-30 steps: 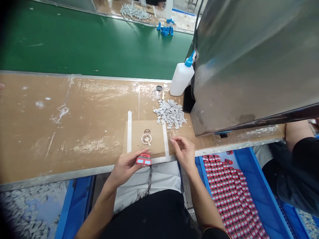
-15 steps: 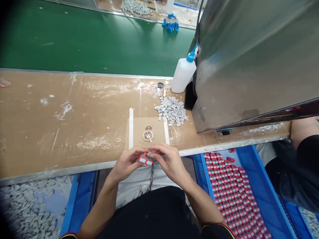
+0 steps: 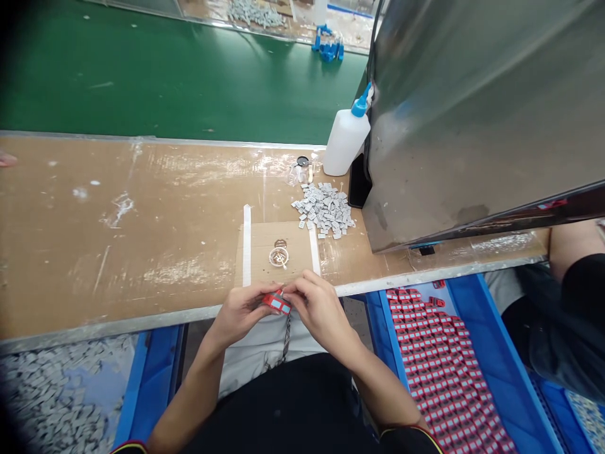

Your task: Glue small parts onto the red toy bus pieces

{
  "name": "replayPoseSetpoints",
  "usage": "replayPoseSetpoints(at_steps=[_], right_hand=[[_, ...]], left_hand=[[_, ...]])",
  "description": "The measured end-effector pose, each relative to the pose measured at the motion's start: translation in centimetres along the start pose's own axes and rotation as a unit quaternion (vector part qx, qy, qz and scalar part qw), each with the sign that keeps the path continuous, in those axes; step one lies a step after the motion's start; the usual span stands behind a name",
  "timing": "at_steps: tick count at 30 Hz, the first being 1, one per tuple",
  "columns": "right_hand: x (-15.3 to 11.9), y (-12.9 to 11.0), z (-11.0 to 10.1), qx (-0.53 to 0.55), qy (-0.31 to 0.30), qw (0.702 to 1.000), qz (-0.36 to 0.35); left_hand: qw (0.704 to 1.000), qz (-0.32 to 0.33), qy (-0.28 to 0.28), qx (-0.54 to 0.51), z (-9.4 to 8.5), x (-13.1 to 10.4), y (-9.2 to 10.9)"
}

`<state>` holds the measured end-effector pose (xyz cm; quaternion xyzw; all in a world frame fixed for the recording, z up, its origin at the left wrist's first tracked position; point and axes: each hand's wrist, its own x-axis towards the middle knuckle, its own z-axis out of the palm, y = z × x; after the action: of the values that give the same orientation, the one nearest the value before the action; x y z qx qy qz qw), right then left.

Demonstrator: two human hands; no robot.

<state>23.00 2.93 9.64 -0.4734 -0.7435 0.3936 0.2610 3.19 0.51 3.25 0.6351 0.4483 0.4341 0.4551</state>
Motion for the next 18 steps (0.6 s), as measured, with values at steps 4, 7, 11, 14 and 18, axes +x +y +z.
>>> replayPoseSetpoints(at_steps=[4,7,11,14,18], right_hand=[[0.0,-0.3,-0.1,-0.04,-0.023,0.999,0.007],[0.3,0.0,-0.5,-0.043,-0.057,0.997,-0.008],[0.7,0.5,-1.2,0.006,-0.114,0.993,-0.023],[0.7,0.7,-1.3,0.032,-0.123,0.992,-0.022],[0.5,1.0,-0.9,0.048,-0.097,0.994,-0.009]], left_hand=[[0.998,0.033,0.005,0.048,0.1,0.0,0.3],[0.996,0.042,0.0,0.074,0.1,0.0,0.3],[0.994,0.056,-0.009,0.096,0.0,-0.1,0.2],[0.993,0.073,-0.013,0.096,-0.1,0.0,0.2],[0.991,0.091,-0.013,0.102,-0.1,0.1,0.2]])
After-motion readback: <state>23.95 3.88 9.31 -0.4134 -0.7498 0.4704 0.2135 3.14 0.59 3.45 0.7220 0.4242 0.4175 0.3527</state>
